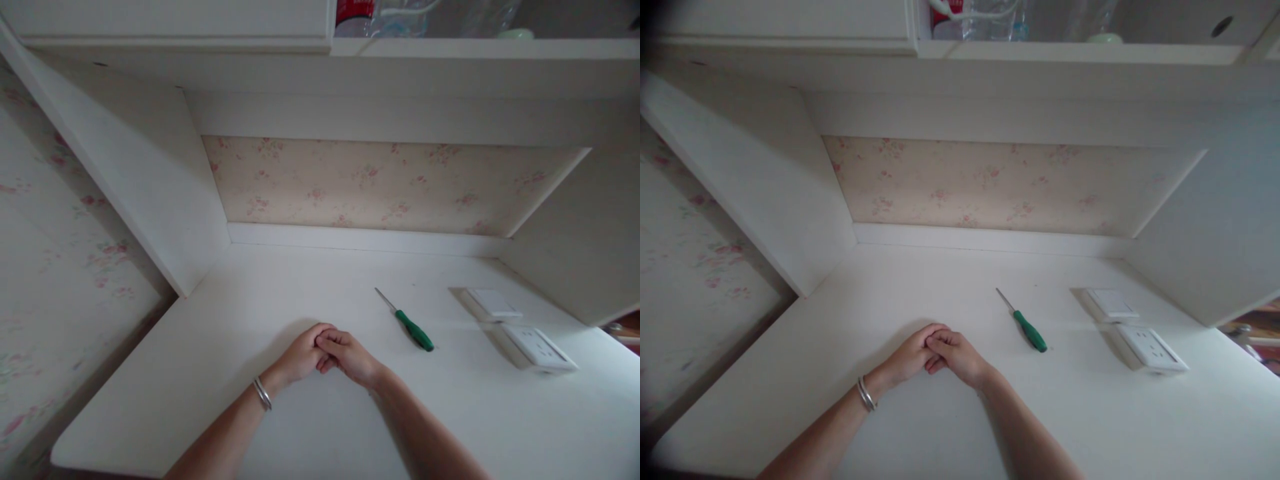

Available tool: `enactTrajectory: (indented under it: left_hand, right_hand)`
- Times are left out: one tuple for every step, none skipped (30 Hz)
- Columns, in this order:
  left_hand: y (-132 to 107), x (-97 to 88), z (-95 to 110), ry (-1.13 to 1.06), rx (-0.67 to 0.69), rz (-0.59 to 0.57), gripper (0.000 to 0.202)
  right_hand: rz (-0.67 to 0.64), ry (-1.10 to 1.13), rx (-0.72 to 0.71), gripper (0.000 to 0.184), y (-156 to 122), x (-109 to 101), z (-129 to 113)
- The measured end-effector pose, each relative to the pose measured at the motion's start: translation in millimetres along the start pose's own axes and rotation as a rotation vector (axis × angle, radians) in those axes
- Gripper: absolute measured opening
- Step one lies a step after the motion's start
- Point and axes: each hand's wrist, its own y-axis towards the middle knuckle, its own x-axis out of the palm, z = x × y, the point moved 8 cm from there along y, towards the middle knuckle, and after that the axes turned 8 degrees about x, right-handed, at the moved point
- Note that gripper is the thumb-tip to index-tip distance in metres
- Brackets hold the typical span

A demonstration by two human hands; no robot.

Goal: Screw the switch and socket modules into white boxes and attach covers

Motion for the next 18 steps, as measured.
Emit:
enactTrajectory:
  left_hand:
    - [0.0,-0.3,-0.4,-0.001,0.004,0.002,0.040]
    - [0.1,-0.5,-0.8,-0.001,0.006,0.003,0.040]
    - [0.1,-0.4,-1.1,0.000,0.006,0.001,0.040]
    - [0.2,-0.3,-1.4,0.005,0.004,-0.001,0.040]
    - [0.3,-0.2,-1.5,0.012,0.003,-0.004,0.041]
    - [0.4,0.0,-1.7,0.020,0.000,-0.008,0.041]
    - [0.4,0.2,-2.0,0.028,-0.004,-0.012,0.042]
    - [0.5,0.4,-2.5,0.034,-0.007,-0.017,0.042]
    - [0.5,0.5,-2.9,0.037,-0.009,-0.021,0.041]
    - [0.6,0.6,-3.1,0.037,-0.008,-0.024,0.040]
    - [0.6,0.5,-3.3,0.035,-0.004,-0.024,0.039]
    - [0.5,0.4,-3.3,0.032,0.001,-0.024,0.038]
    - [0.4,0.5,-3.4,0.026,0.004,-0.026,0.037]
    - [0.3,0.9,-3.4,0.019,0.006,-0.030,0.037]
    - [0.2,1.5,-3.3,0.014,0.006,-0.038,0.037]
    - [0.0,2.5,-3.2,0.011,0.004,-0.049,0.037]
    - [0.0,3.2,-3.0,0.012,0.002,-0.058,0.037]
    - [0.0,3.4,-2.7,0.017,0.000,-0.061,0.037]
  right_hand:
    - [-0.001,-0.002,0.000,0.032,0.3,-0.1,0.4]
    - [-0.001,-0.005,0.001,0.033,0.6,-0.2,0.6]
    - [-0.001,-0.007,0.001,0.034,0.8,-0.1,0.6]
    - [-0.001,-0.009,0.001,0.034,0.9,0.1,0.4]
    - [0.000,-0.011,0.002,0.035,0.8,0.4,0.0]
    - [0.000,-0.013,0.003,0.035,0.5,0.7,-0.4]
    - [0.001,-0.015,0.005,0.036,0.1,1.0,-0.9]
    - [0.001,-0.018,0.007,0.036,-0.4,1.4,-1.4]
    - [0.001,-0.021,0.010,0.036,-0.9,1.6,-1.8]
    - [0.002,-0.024,0.012,0.037,-1.3,1.8,-2.1]
    - [0.003,-0.025,0.013,0.036,-1.8,1.9,-2.3]
    - [0.004,-0.026,0.014,0.036,-2.1,1.9,-2.4]
    - [0.006,-0.026,0.014,0.036,-2.3,1.7,-2.4]
    - [0.007,-0.026,0.013,0.036,-2.5,1.5,-2.4]
    - [0.008,-0.025,0.013,0.036,-2.5,1.3,-2.3]
    - [0.008,-0.025,0.014,0.036,-2.4,1.1,-2.2]
    - [0.009,-0.024,0.014,0.036,-2.3,1.0,-2.0]
    - [0.008,-0.024,0.014,0.036,-2.1,0.9,-1.9]
